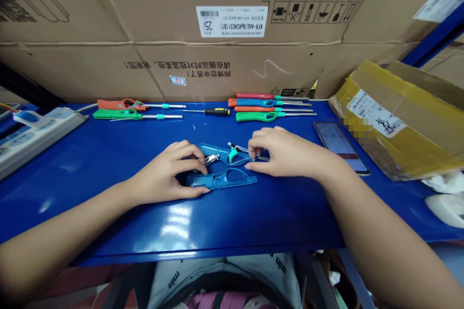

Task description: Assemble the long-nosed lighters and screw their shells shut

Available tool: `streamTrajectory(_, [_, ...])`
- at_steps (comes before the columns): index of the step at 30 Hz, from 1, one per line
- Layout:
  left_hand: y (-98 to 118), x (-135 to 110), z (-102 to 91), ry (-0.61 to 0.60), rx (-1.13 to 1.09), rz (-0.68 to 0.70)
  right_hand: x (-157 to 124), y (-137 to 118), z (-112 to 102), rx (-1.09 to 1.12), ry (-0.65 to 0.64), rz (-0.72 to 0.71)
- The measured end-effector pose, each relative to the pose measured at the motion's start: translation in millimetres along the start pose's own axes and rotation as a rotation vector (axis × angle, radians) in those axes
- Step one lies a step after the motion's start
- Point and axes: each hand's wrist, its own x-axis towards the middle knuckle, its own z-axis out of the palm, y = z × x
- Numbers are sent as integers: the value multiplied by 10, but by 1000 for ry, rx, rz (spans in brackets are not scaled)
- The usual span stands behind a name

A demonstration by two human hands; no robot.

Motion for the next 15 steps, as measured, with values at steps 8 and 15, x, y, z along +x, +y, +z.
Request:
streamTrajectory(8, [40, -7, -2, -33, -77, 75, 54, 214, 69, -50, 16, 50])
streamTrajectory(15, [-173, 31, -1, 145, -13, -98, 10, 334, 28, -1, -46, 237])
